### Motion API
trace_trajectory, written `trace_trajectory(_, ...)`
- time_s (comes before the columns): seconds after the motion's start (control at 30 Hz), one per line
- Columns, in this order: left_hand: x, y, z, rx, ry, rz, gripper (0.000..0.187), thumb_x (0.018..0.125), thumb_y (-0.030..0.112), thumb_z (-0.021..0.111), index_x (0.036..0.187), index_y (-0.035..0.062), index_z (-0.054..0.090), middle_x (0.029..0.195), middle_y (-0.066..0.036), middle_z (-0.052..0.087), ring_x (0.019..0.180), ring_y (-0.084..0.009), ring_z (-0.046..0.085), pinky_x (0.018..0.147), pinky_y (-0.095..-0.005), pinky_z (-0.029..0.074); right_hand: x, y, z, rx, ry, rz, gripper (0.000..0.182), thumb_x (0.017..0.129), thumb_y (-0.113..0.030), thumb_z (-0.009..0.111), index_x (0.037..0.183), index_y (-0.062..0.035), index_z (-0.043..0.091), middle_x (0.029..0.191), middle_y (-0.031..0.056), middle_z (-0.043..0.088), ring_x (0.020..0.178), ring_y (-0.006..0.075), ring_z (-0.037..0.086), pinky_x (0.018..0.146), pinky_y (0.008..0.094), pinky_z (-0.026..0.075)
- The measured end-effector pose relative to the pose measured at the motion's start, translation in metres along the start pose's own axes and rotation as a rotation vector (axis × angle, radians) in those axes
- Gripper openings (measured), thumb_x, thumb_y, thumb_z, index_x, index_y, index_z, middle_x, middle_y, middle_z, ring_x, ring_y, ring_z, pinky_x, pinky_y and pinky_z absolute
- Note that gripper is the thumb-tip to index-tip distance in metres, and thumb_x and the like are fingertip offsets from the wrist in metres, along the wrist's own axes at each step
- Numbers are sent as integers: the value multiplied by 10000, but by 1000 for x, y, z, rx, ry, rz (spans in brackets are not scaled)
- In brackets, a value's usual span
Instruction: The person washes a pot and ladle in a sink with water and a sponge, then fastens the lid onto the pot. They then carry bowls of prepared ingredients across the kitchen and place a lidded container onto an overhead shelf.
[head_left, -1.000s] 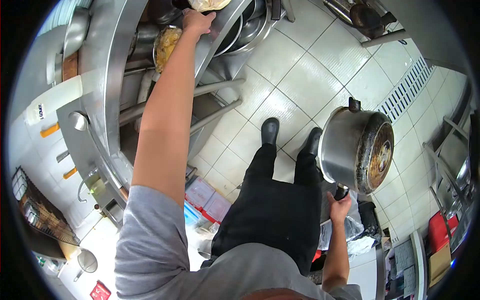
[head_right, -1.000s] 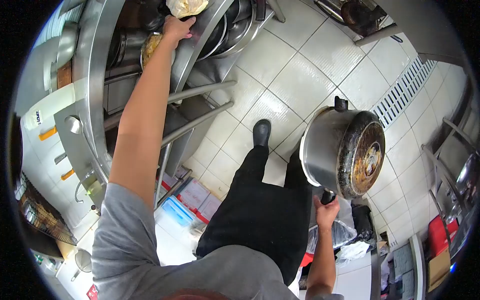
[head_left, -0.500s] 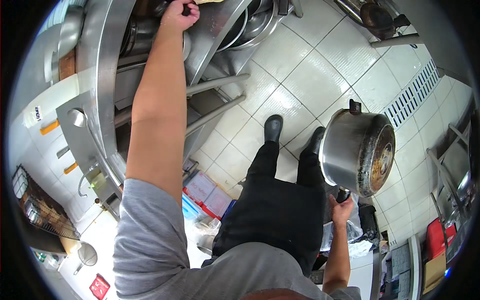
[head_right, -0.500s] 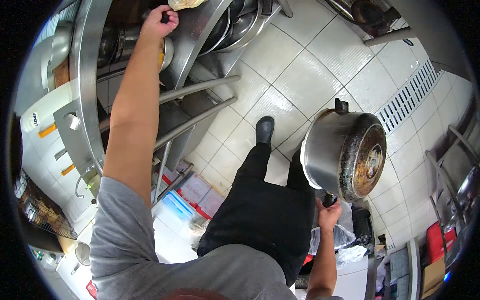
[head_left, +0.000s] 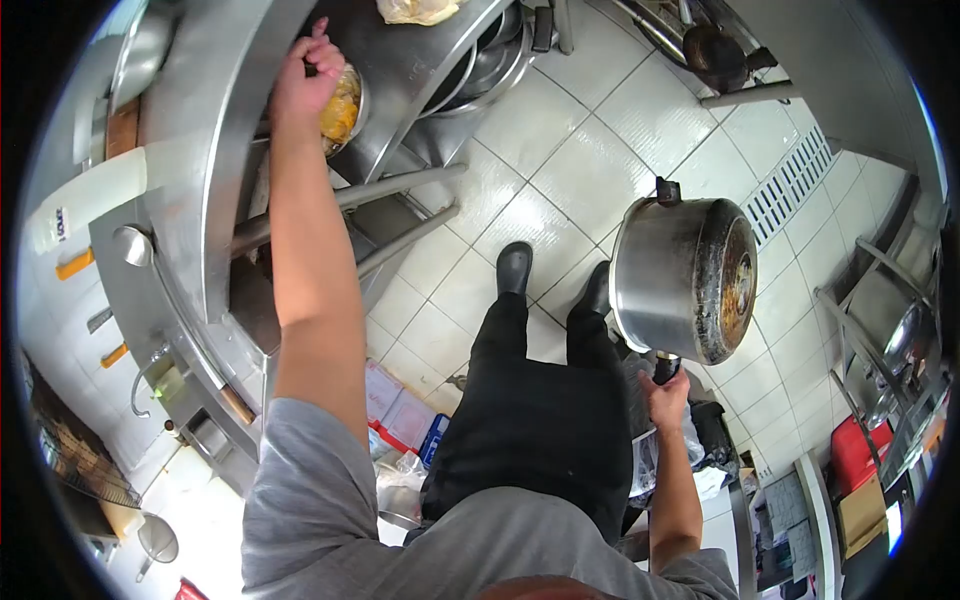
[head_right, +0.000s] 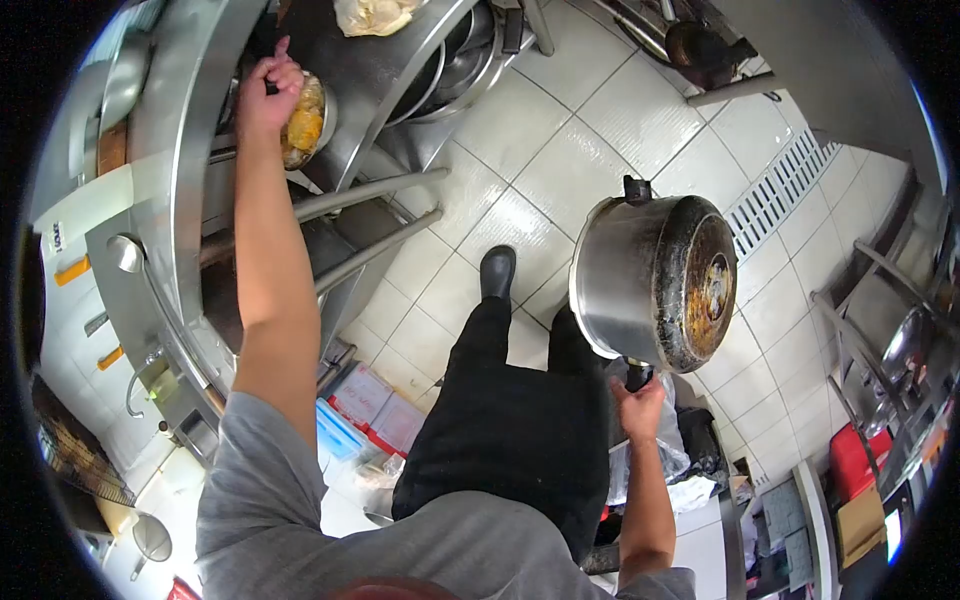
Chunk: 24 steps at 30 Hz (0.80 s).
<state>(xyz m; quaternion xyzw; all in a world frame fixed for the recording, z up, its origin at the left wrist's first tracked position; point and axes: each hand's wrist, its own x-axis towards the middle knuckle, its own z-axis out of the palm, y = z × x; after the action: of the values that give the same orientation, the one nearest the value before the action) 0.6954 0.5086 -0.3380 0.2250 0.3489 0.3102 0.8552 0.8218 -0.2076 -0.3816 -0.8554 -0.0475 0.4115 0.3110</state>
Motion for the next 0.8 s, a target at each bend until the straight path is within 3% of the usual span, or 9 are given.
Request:
trace_trajectory(0.03, -13, -3, 4, 2, -75, 6, 335, 846, -82, 560, 1176, -22, 546, 685, 22, 389, 582, -95, 385, 523, -251, 318, 2, -6, 0, -8, 1, -21, 358, 751, -101, 808, 1009, 41, 604, 803, 17, 613, 714, 148, 516, 684, 322, 461)
trace_trajectory(0.07, -32, -12, 16, -40, -57, -5, 340, 866, -42, 546, 1203, 5, 545, 687, 35, 391, 577, -86, 384, 513, -245, 317, 3, -7, -1, 14, -45, 1, 310, 751, -96, 812, 940, 10, 590, 761, 5, 589, 660, 128, 506, 622, 314, 450)
trace_trajectory(0.13, -67, -29, 30, -55, -14, -14, 338, 872, -26, 544, 1208, 14, 540, 687, 35, 393, 569, -77, 386, 500, -234, 311, -2, -9, 1, 80, -112, 120, 295, 748, -76, 818, 914, -6, 584, 770, 9, 595, 681, 130, 523, 635, 309, 457)
trace_trajectory(0.23, -107, -52, 35, -26, -78, -61, 378, 849, -42, 543, 1226, -17, 526, 729, 30, 451, 564, -52, 391, 491, -227, 316, -18, -30, -3, 150, -149, 160, 310, 746, -72, 827, 830, -65, 529, 717, -33, 516, 632, 93, 472, 565, 277, 403)
trace_trajectory(0.33, -151, -80, 57, 103, 38, -8, 419, 825, -8, 580, 1241, -47, 546, 743, 4, 482, 555, -74, 416, 489, -234, 336, -39, -48, -10, 240, -163, 168, 313, 753, -75, 828, 817, -80, 522, 693, -42, 509, 609, 78, 459, 546, 274, 391)
trace_trajectory(0.47, -202, -98, 72, 142, 47, -82, 439, 804, -16, 597, 1241, -30, 562, 752, 9, 498, 554, -63, 422, 480, -227, 339, -69, -72, -29, 291, -218, 181, 289, 769, -62, 809, 803, -85, 523, 639, -26, 518, 469, 87, 461, 438, 268, 376)
trace_trajectory(0.57, -239, -107, 85, 154, 12, -146, 433, 783, -9, 582, 1216, -5, 564, 671, 3, 469, 524, -75, 415, 469, -241, 331, -92, -82, -43, 320, -295, 165, 246, 756, -34, 778, 811, -68, 541, 612, -15, 516, 425, 101, 460, 408, 264, 371)
trace_trajectory(0.63, -266, -114, 91, 170, 58, -214, 446, 773, -18, 571, 1218, -3, 558, 670, -6, 476, 505, -76, 410, 456, -242, 323, -111, -92, -51, 351, -318, 154, 225, 760, -36, 766, 782, -69, 545, 577, -7, 515, 408, 111, 472, 396, 264, 371)
trace_trajectory(0.8, -343, -119, 99, 177, -69, -368, 476, 764, -9, 576, 1238, 7, 540, 673, 13, 460, 504, -66, 405, 446, -235, 325, -161, -104, -79, 453, -339, 198, 194, 759, -22, 722, 772, -60, 533, 549, 34, 523, 388, 150, 493, 388, 291, 389)
